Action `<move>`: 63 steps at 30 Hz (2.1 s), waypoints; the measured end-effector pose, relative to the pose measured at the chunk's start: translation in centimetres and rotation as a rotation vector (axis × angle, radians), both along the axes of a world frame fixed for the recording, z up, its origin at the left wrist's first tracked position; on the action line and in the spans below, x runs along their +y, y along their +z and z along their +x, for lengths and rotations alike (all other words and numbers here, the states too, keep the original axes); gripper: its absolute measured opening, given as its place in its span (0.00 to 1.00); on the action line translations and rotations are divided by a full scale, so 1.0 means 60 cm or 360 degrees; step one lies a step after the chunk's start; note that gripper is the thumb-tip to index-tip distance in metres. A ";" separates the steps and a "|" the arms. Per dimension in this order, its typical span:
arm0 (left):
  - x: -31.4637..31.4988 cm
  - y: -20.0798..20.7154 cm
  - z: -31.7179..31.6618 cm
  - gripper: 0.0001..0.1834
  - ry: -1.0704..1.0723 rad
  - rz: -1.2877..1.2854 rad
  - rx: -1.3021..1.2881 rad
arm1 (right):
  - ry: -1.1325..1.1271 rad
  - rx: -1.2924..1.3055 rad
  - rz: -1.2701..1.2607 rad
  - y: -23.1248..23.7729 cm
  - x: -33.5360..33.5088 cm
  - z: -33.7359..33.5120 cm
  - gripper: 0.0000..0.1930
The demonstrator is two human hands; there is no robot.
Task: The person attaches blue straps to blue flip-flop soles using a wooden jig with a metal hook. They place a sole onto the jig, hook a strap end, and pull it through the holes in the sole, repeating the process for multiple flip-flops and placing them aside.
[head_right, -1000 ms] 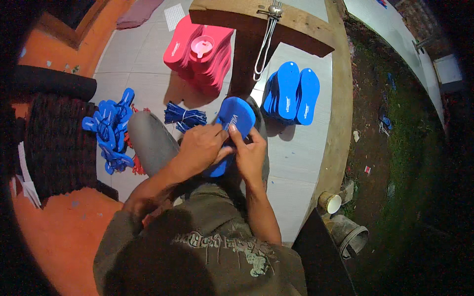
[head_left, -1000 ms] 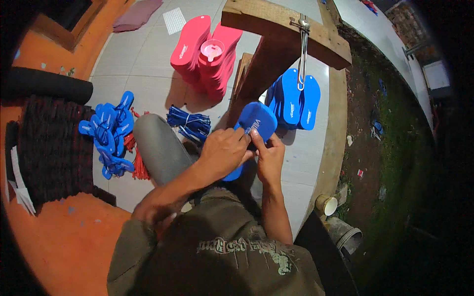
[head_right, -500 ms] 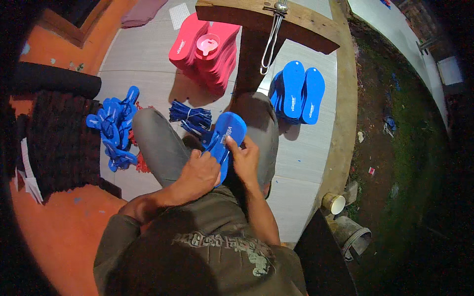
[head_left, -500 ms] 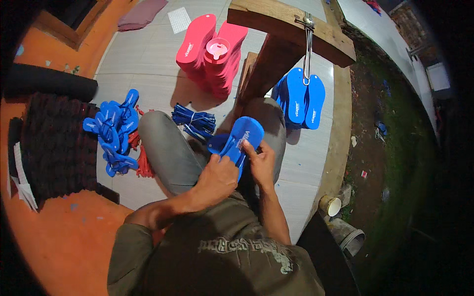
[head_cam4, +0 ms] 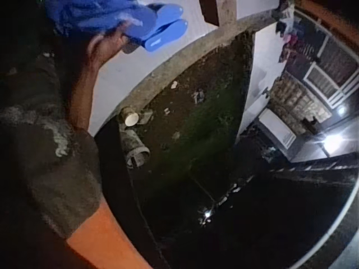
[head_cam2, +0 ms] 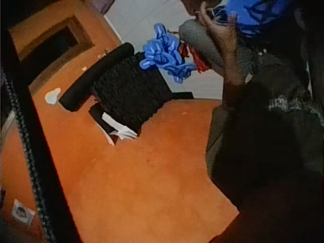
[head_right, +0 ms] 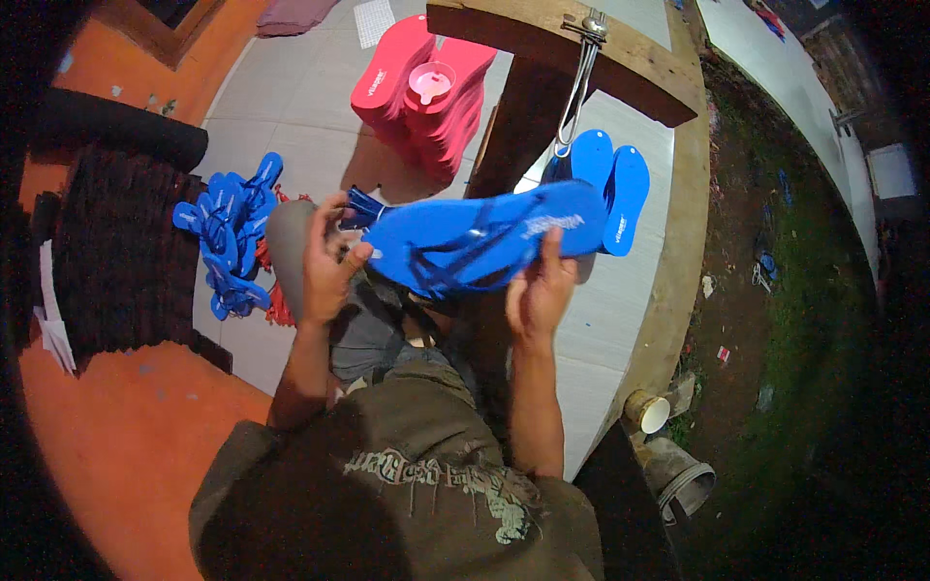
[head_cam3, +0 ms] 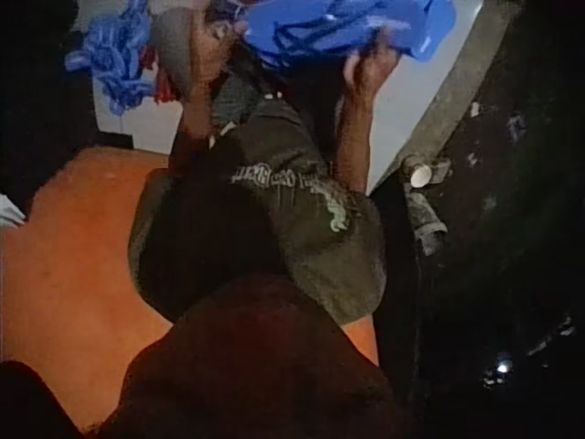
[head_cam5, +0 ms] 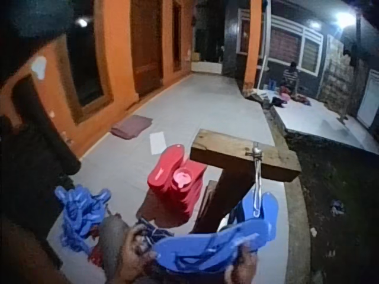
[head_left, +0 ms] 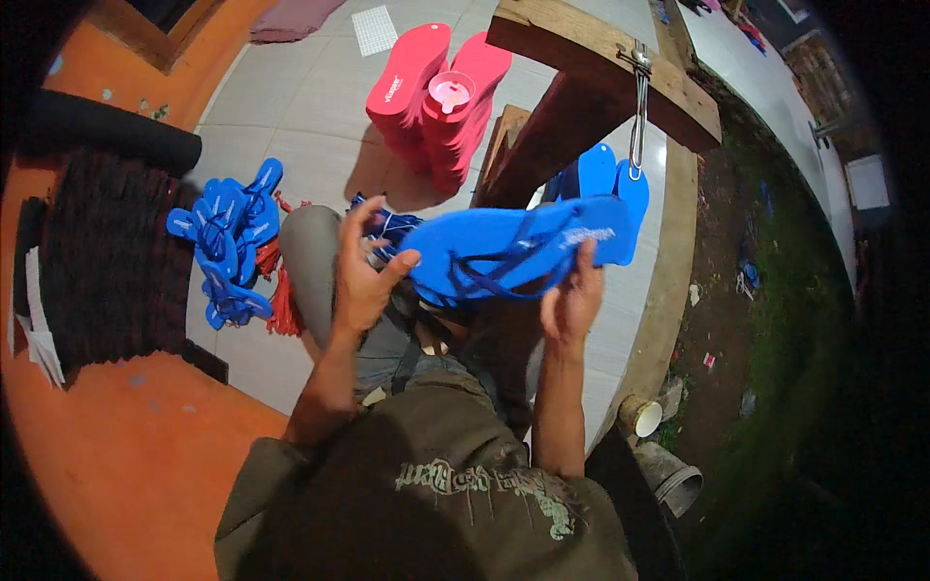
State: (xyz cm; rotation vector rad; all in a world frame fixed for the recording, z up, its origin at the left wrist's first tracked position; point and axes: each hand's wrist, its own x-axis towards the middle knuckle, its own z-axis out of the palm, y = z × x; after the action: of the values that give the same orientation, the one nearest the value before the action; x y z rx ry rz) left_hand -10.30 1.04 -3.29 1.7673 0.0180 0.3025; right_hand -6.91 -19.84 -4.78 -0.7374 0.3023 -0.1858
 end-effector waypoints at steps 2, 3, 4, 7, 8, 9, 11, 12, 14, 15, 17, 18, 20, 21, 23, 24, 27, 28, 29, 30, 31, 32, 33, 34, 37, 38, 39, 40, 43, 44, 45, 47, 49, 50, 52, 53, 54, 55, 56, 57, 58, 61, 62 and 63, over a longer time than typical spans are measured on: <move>0.015 -0.047 -0.009 0.25 -0.0028 -0.0702 0.0304 | 0.0116 0.0004 0.0147 -0.029 0.043 0.006 0.13; 0.019 -0.060 -0.010 0.24 0.0008 -0.1084 0.0364 | 0.0185 -0.0016 0.0223 -0.037 0.064 0.013 0.12; 0.024 -0.074 -0.013 0.24 0.0044 -0.1465 0.0418 | 0.0257 -0.0037 0.0300 -0.046 0.081 0.017 0.12; 0.100 -0.080 -0.027 0.23 0.0352 -0.1472 0.0232 | 0.0932 -0.0014 -0.0612 -0.124 0.100 0.028 0.16; 0.142 -0.077 -0.040 0.24 0.0439 -0.1496 0.0184 | 0.1256 -0.0116 -0.1186 -0.152 0.110 0.046 0.22; 0.192 -0.077 -0.055 0.24 0.0460 -0.1470 0.0175 | 0.1013 -0.0494 -0.1765 -0.202 0.131 0.056 0.31; 0.277 -0.070 -0.079 0.26 0.0442 -0.1331 0.0147 | 0.0813 -0.0708 -0.3028 -0.317 0.150 0.029 0.26; 0.281 -0.054 -0.084 0.25 0.0505 -0.1111 0.0185 | 0.0680 -0.0761 -0.3504 -0.370 0.161 0.014 0.25; 0.284 -0.023 -0.096 0.25 0.0624 -0.0673 0.0252 | 0.0544 -0.0628 -0.3886 -0.405 0.176 -0.018 0.27; 0.285 -0.031 -0.090 0.24 0.0555 -0.0675 0.0074 | 0.0825 -0.0465 -0.3799 -0.398 0.177 -0.009 0.25; 0.295 -0.063 -0.082 0.23 0.0675 -0.0836 0.0007 | 0.1109 -0.0294 -0.3463 -0.347 0.158 0.022 0.20; 0.298 -0.074 -0.073 0.23 0.0726 -0.0925 -0.0029 | 0.1118 -0.0295 -0.3232 -0.303 0.141 0.036 0.19; 0.265 -0.050 -0.052 0.23 0.0692 -0.1034 -0.0098 | 0.0855 -0.0044 -0.2687 -0.095 0.096 0.051 0.15; 0.243 -0.044 -0.035 0.23 0.0637 -0.1106 -0.0122 | 0.0649 -0.0151 -0.2231 -0.065 0.056 0.057 0.16; 0.241 -0.072 -0.004 0.23 0.0690 -0.1152 -0.0052 | 0.0610 -0.0131 -0.1791 0.023 -0.006 0.045 0.14; 0.235 -0.076 0.019 0.23 0.0696 -0.1174 -0.0023 | 0.0598 -0.0086 -0.1672 0.024 -0.025 0.033 0.14; 0.286 -0.199 0.084 0.20 0.0431 -0.1969 0.0289 | 0.0587 0.0057 -0.1350 0.005 -0.067 -0.027 0.14; 0.221 -0.171 0.087 0.19 0.0274 -0.1542 0.0458 | 0.0574 0.0155 -0.1262 -0.026 -0.085 -0.052 0.14; 0.160 -0.132 0.085 0.19 0.0136 -0.1051 0.0574 | 0.0553 0.0258 -0.1125 -0.035 -0.088 -0.070 0.14; 0.102 -0.090 0.081 0.19 0.0021 -0.0592 0.0631 | 0.0529 0.0292 -0.1132 -0.048 -0.088 -0.078 0.14; 0.103 -0.133 0.086 0.19 -0.0254 -0.0313 0.0685 | 0.0515 0.0321 -0.1136 -0.058 -0.084 -0.087 0.15; 0.087 -0.131 0.085 0.18 -0.0310 -0.0419 0.0707 | 0.0481 0.0365 -0.1139 -0.074 -0.087 -0.097 0.15; 0.065 -0.117 0.088 0.18 -0.0356 -0.0527 0.0714 | 0.0506 0.0439 -0.1401 -0.081 -0.093 -0.100 0.18; 0.050 -0.107 0.090 0.18 -0.0399 -0.0637 0.0721 | 0.0469 0.0314 -0.1580 -0.075 -0.092 -0.106 0.19; 0.042 -0.125 0.101 0.17 -0.0492 -0.0606 0.0820 | 0.0759 -0.0151 -0.2234 -0.039 -0.102 -0.119 0.21; 0.033 -0.133 0.105 0.17 -0.0548 -0.0597 0.0872 | 0.0734 -0.0149 -0.2198 -0.043 -0.102 -0.119 0.20; 0.004 -0.129 0.100 0.16 -0.0577 -0.0625 0.0978 | 0.0716 -0.0155 -0.2165 -0.051 -0.100 -0.116 0.19; -0.014 -0.141 0.091 0.16 -0.0653 -0.0518 0.1018 | 0.0699 -0.0162 -0.2130 -0.056 -0.096 -0.113 0.18; -0.062 -0.185 0.051 0.16 -0.0900 -0.0535 0.0994 | 0.0666 -0.0304 -0.2393 -0.034 -0.075 -0.098 0.16; -0.074 -0.184 0.036 0.17 -0.0964 -0.0690 0.1004 | 0.0641 -0.0339 -0.2503 -0.025 -0.067 -0.096 0.16; -0.072 -0.169 0.025 0.17 -0.0886 -0.0705 0.1000 | 0.0631 -0.0460 -0.2560 -0.017 -0.065 -0.085 0.16; -0.038 -0.135 0.008 0.19 -0.0721 -0.0721 0.0963 | 0.0827 -0.0296 -0.1587 -0.031 -0.076 -0.060 0.16; 0.046 -0.176 -0.017 0.22 -0.0288 -0.0924 0.1022 | 0.0573 -0.0168 -0.1252 -0.080 -0.127 -0.017 0.15; 0.077 -0.138 -0.024 0.24 -0.0043 -0.1275 0.0885 | 0.0262 0.0043 -0.1493 -0.081 -0.138 0.019 0.15; 0.164 -0.104 -0.041 0.27 0.0243 -0.1683 0.0524 | 0.0011 0.0329 -0.2001 -0.163 -0.190 0.083 0.18; 0.223 -0.113 -0.053 0.28 0.0308 -0.1742 0.0346 | -0.0058 0.0352 -0.2329 -0.211 -0.210 0.108 0.21; 0.263 -0.094 -0.060 0.26 0.0731 -0.1767 0.0197 | -0.0057 0.0454 -0.2570 -0.232 -0.204 0.131 0.24; 0.301 -0.078 -0.063 0.24 0.1131 -0.1724 0.0060 | -0.0066 0.0578 -0.2809 -0.247 -0.197 0.144 0.26; 0.344 -0.089 -0.066 0.21 0.1178 -0.1689 -0.0097 | -0.0089 0.0709 -0.3044 -0.256 -0.197 0.157 0.29; 0.397 -0.133 -0.085 0.21 0.1063 -0.0406 0.0067 | 0.0102 0.0874 -0.2930 -0.262 -0.202 0.174 0.35; 0.451 -0.177 -0.106 0.21 0.1249 0.0861 0.0099 | 0.0124 0.0946 -0.2914 -0.261 -0.196 0.188 0.35; 0.454 -0.180 -0.089 0.20 0.1923 -0.0125 0.0034 | 0.0197 0.1121 -0.2827 -0.254 -0.195 0.196 0.35; 0.435 -0.180 -0.077 0.20 0.2149 -0.0513 -0.0126 | 0.0207 0.1123 -0.2759 -0.245 -0.201 0.192 0.36; 0.411 -0.181 -0.065 0.20 0.2262 -0.0628 -0.0225 | 0.0203 0.1132 -0.2688 -0.236 -0.206 0.190 0.36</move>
State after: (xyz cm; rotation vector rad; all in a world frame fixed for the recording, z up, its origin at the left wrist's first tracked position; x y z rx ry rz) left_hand -14.19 25.71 -14.15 1.0631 1.1724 1.3208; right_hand 4.48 -32.19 -18.96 -2.5094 0.7757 -0.0035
